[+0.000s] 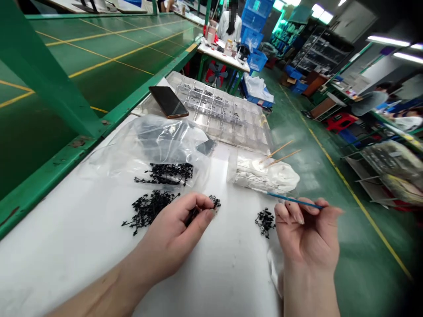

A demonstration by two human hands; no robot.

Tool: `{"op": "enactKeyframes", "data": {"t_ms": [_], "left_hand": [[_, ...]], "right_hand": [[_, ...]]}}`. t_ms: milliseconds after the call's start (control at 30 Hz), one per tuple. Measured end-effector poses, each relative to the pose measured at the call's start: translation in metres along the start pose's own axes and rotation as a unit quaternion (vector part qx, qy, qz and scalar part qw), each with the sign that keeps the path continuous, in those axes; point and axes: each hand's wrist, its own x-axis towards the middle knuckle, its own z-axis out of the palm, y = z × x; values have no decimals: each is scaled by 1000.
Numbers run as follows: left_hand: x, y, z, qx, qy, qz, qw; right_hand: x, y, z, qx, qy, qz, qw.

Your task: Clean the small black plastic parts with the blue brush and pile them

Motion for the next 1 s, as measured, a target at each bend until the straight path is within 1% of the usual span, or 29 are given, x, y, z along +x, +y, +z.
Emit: {"op": "enactKeyframes", "data": {"t_ms": [100, 267, 467, 600, 833, 1000], "left_hand": [[0, 0, -1, 5, 6, 15, 1000], [-1, -1, 0, 13, -8, 38, 999], [0, -1, 1, 15, -9, 65, 998], [1, -1, 1, 12, -15, 64, 998], [-1, -3, 2, 10, -7, 69, 998], [-1, -3, 2, 5, -16, 67, 998]], "right_hand": [[-11, 5, 8, -8, -13, 24, 1000], [-19, 6, 15, -17, -2, 35, 999], [-18, 6, 14, -38, -7, 31, 999], [-19, 7, 15, -45, -10, 25, 999], [-19, 7, 13, -44, -9, 22, 999], [-17, 7, 11, -55, -19, 16, 998]]}}
